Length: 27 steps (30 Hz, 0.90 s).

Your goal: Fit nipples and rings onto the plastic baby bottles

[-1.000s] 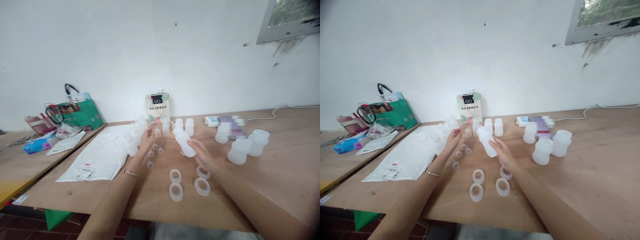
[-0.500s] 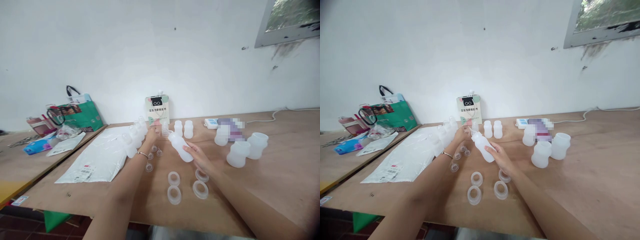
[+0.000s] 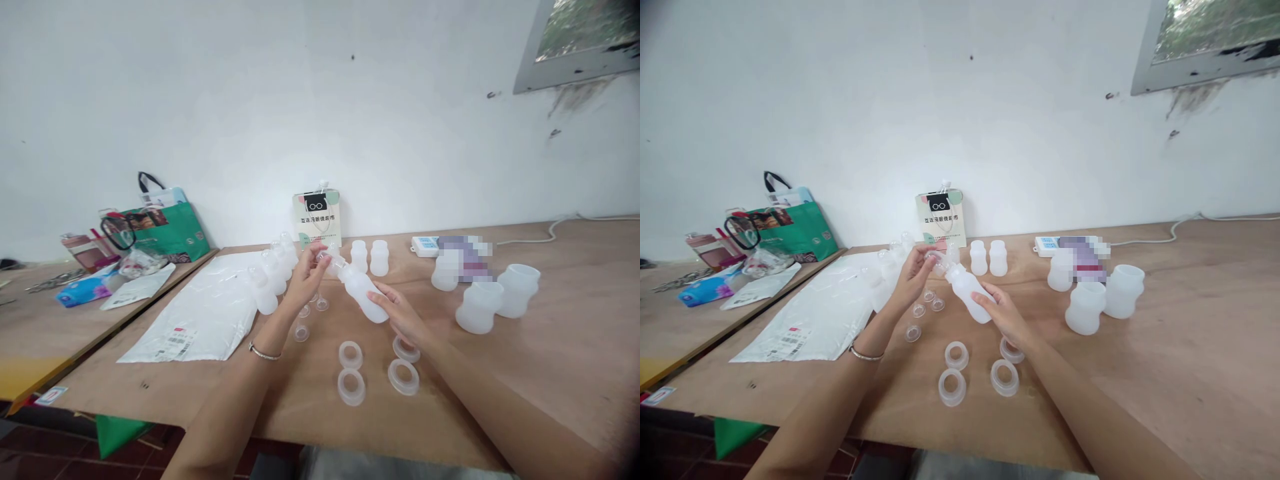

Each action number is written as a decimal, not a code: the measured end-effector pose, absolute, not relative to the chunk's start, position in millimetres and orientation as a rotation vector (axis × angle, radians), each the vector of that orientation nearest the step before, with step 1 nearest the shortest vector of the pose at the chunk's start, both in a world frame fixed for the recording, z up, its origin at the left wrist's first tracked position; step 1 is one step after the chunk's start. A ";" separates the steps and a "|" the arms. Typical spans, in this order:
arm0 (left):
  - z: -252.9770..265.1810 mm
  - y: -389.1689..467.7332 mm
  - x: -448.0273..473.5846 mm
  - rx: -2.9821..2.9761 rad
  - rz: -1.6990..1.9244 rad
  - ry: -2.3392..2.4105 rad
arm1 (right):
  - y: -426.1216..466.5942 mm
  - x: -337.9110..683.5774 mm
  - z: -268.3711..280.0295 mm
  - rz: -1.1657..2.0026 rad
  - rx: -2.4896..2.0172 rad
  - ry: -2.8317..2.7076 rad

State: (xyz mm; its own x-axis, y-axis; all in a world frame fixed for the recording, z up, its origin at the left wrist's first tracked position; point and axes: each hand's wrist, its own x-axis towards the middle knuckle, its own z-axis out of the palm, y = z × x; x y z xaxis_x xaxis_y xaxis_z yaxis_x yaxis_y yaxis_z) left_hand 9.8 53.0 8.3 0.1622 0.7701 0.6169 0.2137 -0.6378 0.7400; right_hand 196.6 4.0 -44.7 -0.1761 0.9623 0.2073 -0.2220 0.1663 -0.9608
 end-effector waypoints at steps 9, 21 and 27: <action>0.9 44.1 19.3 2.050 1.375 0.924 | 5.3 195.9 -51.4 1.217 -0.843 -1.334; 1.3 37.4 30.5 1.956 1.453 0.923 | 4.6 194.1 -46.3 1.133 -0.854 -1.365; 23.8 20.8 42.9 1.906 1.305 0.787 | 8.6 191.5 -43.7 1.122 -0.743 -1.268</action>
State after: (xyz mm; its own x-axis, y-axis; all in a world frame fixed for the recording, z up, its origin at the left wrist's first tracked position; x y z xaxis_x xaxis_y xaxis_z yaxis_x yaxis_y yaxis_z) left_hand 42.9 20.8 23.8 0.3121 0.7893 0.5288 0.0993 -0.5806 0.8081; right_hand 191.5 8.6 -43.7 -0.0686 0.9348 0.3485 -0.2322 0.3248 -0.9169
